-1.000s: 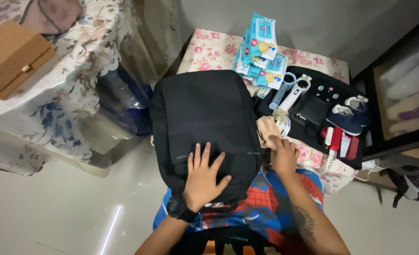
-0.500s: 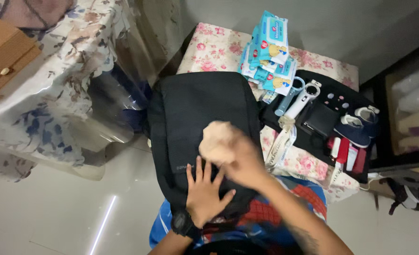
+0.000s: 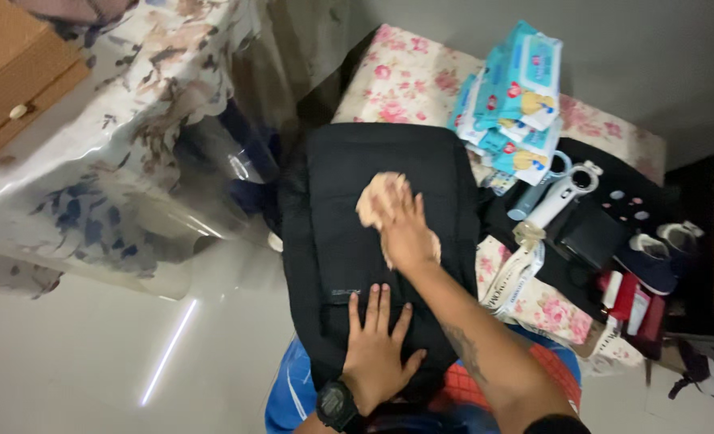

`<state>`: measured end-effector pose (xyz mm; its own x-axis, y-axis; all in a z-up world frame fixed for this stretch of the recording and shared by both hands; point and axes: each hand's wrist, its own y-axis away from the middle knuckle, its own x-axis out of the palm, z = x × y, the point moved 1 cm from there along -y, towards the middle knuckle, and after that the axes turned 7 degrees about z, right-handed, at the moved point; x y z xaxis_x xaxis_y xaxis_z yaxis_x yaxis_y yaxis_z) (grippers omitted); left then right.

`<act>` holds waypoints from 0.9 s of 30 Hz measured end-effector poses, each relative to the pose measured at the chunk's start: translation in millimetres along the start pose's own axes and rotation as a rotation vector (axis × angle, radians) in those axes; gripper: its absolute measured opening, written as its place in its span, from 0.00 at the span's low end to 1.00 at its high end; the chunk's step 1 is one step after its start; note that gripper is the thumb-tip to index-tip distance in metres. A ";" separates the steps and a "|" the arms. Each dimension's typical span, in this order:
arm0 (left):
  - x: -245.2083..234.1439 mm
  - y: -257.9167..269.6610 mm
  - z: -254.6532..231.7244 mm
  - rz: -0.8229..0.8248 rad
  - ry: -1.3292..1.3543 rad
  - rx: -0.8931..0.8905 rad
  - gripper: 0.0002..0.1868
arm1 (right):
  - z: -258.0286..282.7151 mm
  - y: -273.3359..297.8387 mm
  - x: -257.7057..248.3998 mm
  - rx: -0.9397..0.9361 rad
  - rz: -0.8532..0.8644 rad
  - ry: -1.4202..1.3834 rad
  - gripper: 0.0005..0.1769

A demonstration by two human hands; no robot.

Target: The person wipes the exterior of a black backpack with a cloth, then opens and closes its compartments. They also open a small wooden jewelry box and briefly handle the contents.

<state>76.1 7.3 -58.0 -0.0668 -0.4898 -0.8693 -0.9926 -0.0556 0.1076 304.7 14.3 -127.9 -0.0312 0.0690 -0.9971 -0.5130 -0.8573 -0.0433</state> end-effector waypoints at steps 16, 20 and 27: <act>2.6 -2.7 6.1 -0.007 0.054 0.011 0.43 | 20.0 -15.8 11.2 -0.357 -0.005 -0.326 0.30; 1.9 -1.7 3.0 -0.031 0.037 0.010 0.42 | -12.5 -14.7 -12.5 -0.079 0.073 0.163 0.31; 1.2 0.3 -1.2 -0.021 0.013 -0.021 0.42 | -33.3 16.0 -27.4 0.323 -0.225 0.150 0.35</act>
<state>75.8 5.6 -58.5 -0.0445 -0.4999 -0.8649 -0.9915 -0.0840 0.0995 325.9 -18.2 -103.3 0.2247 0.1407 -0.9642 -0.7359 -0.6241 -0.2626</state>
